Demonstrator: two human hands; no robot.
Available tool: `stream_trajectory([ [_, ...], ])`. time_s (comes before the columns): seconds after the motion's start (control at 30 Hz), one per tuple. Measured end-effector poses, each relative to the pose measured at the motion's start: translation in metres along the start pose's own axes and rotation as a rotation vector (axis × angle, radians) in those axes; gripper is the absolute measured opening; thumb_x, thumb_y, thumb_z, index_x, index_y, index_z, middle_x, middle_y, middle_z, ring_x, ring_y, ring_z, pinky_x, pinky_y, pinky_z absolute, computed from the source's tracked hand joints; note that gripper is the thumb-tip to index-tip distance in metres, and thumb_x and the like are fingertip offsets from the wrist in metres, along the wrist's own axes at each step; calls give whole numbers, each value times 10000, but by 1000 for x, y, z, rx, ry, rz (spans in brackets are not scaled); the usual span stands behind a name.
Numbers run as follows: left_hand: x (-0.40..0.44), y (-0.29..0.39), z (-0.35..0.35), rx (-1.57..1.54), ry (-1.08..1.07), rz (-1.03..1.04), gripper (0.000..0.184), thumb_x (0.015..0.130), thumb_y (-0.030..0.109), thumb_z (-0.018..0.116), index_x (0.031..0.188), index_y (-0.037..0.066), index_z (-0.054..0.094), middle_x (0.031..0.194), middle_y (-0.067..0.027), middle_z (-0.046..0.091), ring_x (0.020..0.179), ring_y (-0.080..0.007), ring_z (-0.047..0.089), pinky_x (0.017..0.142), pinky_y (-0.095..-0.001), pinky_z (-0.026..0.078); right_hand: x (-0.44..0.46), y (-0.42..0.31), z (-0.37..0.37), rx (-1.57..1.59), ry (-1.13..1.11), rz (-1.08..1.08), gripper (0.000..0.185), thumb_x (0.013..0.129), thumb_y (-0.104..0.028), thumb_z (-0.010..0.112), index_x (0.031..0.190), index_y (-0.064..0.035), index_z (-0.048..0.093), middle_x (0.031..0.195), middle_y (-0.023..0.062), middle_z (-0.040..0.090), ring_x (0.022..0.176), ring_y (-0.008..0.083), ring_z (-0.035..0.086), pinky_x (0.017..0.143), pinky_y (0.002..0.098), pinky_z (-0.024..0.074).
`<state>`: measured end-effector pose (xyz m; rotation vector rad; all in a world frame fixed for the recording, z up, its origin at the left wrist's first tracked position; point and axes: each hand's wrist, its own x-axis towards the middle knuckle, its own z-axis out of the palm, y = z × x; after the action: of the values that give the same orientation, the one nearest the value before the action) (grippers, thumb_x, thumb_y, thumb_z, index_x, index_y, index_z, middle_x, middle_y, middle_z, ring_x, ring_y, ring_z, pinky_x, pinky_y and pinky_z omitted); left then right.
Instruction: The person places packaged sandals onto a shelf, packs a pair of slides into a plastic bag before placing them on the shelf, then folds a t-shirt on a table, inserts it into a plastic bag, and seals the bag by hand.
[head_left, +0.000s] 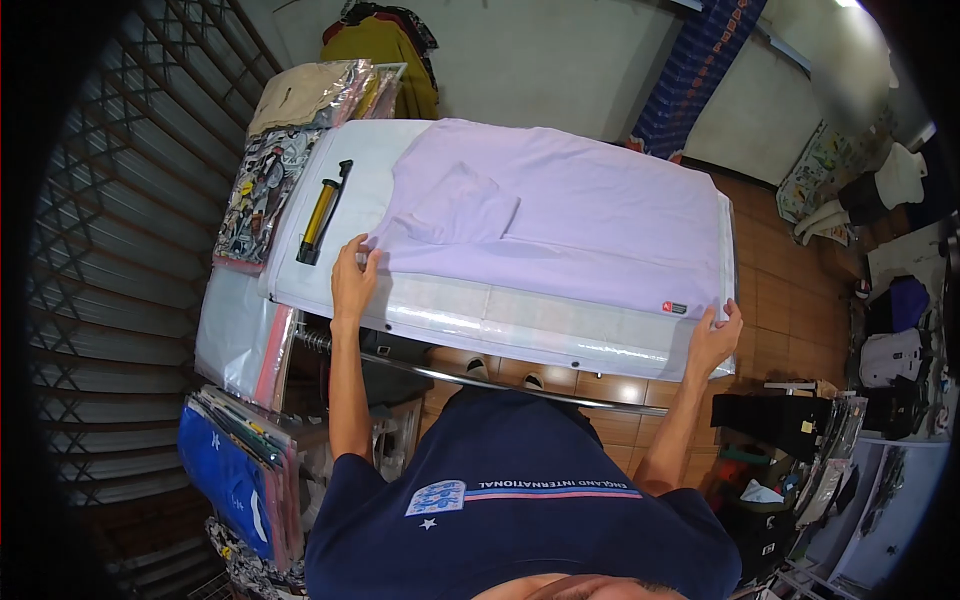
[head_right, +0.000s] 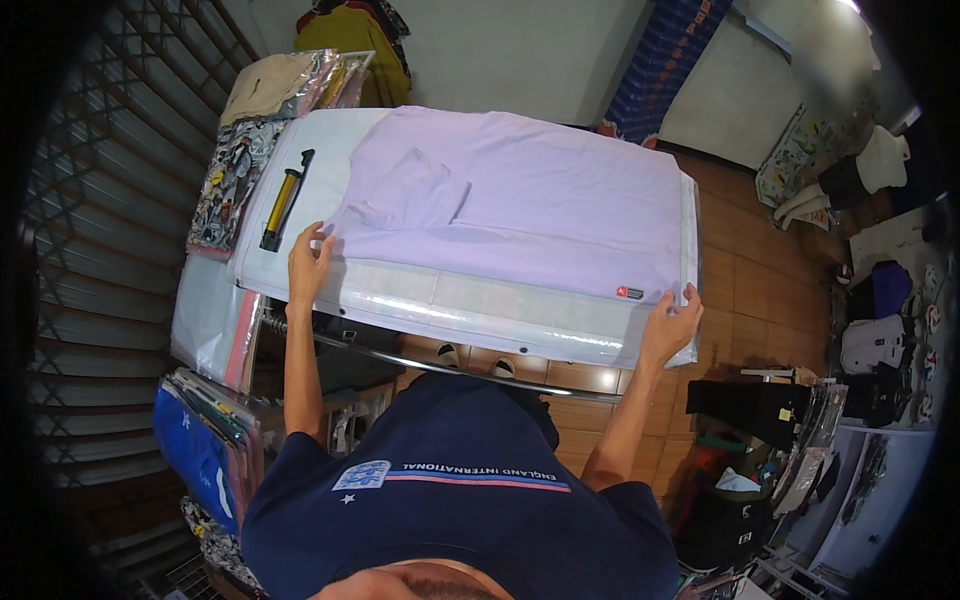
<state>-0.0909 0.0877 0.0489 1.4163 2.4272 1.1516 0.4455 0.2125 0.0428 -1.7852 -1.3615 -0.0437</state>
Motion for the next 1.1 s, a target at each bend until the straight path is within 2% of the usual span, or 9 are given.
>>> stream_trajectory([
  [0.13, 34, 24, 5, -141, -48, 56, 355, 892, 190, 661, 1201, 25, 602, 964, -133, 679, 702, -190, 631, 600, -294, 484, -27, -62, 38, 288, -241, 11, 390, 840, -98, 665, 1206, 0, 575, 1073, 134, 625, 763, 179, 594, 697, 325, 498],
  [0.3, 95, 43, 53, -249, -242, 203, 356, 878, 165, 663, 1193, 9, 603, 969, -139, 683, 784, -207, 665, 665, -297, 523, -64, -163, 108, 459, -650, -75, 446, 817, -157, 706, 1206, 5, 561, 991, 154, 667, 730, 204, 644, 715, 323, 519],
  [0.37, 120, 46, 82, -232, -333, 231, 338, 845, 121, 657, 1155, -8, 620, 996, -184, 680, 826, -307, 680, 760, -363, 537, -76, -194, 139, 472, -681, -56, 493, 794, -203, 729, 1202, 11, 554, 1019, 174, 666, 757, 250, 674, 742, 354, 524],
  [0.6, 171, 43, 158, 29, -252, 398, 292, 823, 93, 640, 1099, -3, 635, 996, -201, 679, 852, -359, 670, 792, -388, 534, -91, -245, 197, 231, -539, -42, 538, 711, -237, 765, 1164, -10, 583, 998, 164, 675, 960, 346, 636, 814, 440, 499],
  [0.67, 177, 57, 143, 65, -543, 358, 244, 856, 98, 633, 1079, 2, 612, 986, -167, 670, 844, -264, 686, 759, -342, 544, -93, -242, 205, 183, -558, -60, 445, 719, -242, 761, 1073, -14, 619, 898, 116, 688, 845, 299, 657, 771, 414, 504],
  [0.7, 175, 67, 130, 66, -552, 358, 244, 856, 98, 633, 1079, 2, 612, 986, -167, 670, 844, -264, 686, 759, -342, 544, -94, -241, 206, 179, -560, -53, 445, 719, -242, 761, 1073, -14, 619, 898, 116, 688, 845, 299, 657, 771, 414, 504],
  [0.77, 166, 85, 107, -262, -758, 66, 138, 900, 96, 583, 1011, 14, 592, 931, -124, 650, 840, -187, 682, 719, -310, 546, -89, -236, 204, 259, -644, -28, 328, 720, -199, 755, 954, -9, 627, 806, 93, 669, 767, 262, 647, 705, 394, 500],
  [0.87, 163, 77, 102, -426, -813, 96, 86, 931, 94, 540, 981, 27, 562, 902, -73, 626, 851, -134, 663, 705, -279, 543, -94, -220, 215, 369, -569, -65, 274, 724, -159, 744, 905, -4, 608, 775, 99, 646, 716, 232, 624, 667, 374, 492],
  [1.1, 159, 42, 118, -607, -791, 255, 120, 896, 60, 505, 961, -6, 581, 858, -82, 641, 825, -145, 654, 709, -283, 528, -98, -230, 186, 387, -581, -171, 302, 691, -137, 774, 893, -2, 595, 759, 106, 626, 720, 218, 603, 693, 338, 486],
])
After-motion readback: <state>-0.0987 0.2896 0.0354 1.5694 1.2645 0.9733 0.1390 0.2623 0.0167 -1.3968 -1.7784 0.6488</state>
